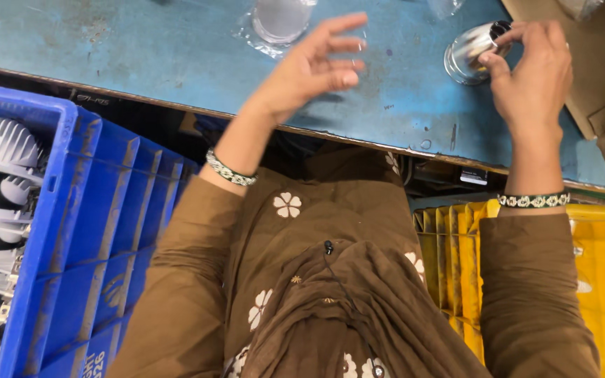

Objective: The person assembles small light fixtures by hand. They pick a metal reflector from a yellow crate, insert a white plastic diffuser, and place the assembled unit into a plastic bag. The process is repeated for several units.

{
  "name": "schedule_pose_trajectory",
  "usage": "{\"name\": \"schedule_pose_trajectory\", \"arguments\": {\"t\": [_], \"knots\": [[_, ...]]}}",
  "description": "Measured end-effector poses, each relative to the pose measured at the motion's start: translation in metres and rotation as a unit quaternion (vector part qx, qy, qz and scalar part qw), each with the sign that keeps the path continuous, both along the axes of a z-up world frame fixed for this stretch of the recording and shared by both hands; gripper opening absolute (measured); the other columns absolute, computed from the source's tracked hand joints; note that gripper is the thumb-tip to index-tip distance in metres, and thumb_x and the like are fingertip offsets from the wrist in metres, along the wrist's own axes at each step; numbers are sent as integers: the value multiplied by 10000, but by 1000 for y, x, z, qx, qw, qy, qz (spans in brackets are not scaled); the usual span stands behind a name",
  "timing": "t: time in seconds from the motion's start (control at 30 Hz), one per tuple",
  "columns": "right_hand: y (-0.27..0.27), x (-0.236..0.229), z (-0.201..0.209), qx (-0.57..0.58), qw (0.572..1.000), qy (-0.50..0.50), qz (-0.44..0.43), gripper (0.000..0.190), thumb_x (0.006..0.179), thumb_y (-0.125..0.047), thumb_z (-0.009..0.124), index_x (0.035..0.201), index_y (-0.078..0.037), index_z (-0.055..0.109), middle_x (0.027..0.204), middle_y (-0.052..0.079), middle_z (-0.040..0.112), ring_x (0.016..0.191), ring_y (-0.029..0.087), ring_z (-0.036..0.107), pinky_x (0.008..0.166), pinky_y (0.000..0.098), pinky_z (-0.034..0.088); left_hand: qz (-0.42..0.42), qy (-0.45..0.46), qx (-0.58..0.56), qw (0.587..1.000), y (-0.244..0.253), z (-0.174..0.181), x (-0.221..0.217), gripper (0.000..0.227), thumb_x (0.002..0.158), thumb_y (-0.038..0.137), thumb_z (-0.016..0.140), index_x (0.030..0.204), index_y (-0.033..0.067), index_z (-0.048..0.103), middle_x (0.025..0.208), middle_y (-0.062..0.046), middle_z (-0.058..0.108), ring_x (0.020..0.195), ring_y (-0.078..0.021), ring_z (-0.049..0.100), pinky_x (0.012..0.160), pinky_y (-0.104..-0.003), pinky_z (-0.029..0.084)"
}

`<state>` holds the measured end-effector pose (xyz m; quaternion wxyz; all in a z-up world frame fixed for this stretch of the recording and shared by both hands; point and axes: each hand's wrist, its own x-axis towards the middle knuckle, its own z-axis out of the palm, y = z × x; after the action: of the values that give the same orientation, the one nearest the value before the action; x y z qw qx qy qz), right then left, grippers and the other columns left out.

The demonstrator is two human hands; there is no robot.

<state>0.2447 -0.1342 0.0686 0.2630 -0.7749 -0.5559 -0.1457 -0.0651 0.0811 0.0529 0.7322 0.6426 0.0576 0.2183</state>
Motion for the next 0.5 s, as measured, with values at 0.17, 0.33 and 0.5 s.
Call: {"name": "schedule_pose_trajectory", "arguments": {"t": [0.17, 0.33, 0.5], "knots": [[7, 12, 13, -40, 997, -41, 53, 329, 940, -233, 878, 909, -4, 644, 1070, 214, 627, 925, 384, 612, 762, 476, 495, -74, -58, -175, 980, -25, -29, 34, 765, 998, 305, 811, 1614, 216, 367, 1562, -126, 530, 1416, -275, 584, 1165, -439, 546], [25, 14, 19, -92, 993, 53, 60, 310, 954, -269, 864, 945, -24, 675, 1014, 167, 644, 870, 322, 618, 740, 441, 493, -20, -78, -157, 984, -19, -39, 45, 781, 988, 301, 821, 1612, 217, 358, 1564, -114, 511, 1427, -280, 573, 1148, -443, 548], [27, 5, 16, -82, 989, 12, 125, 284, 930, -208, 882, 900, -6, 684, 1036, 170, 641, 881, 297, 631, 722, 388, 519, -28, -85, -146, 985, -19, -46, 41, 812, 1004, 291, 821, 1632, 241, 309, 1576, -135, 488, 1417, -274, 586, 1157, -428, 561]]}}
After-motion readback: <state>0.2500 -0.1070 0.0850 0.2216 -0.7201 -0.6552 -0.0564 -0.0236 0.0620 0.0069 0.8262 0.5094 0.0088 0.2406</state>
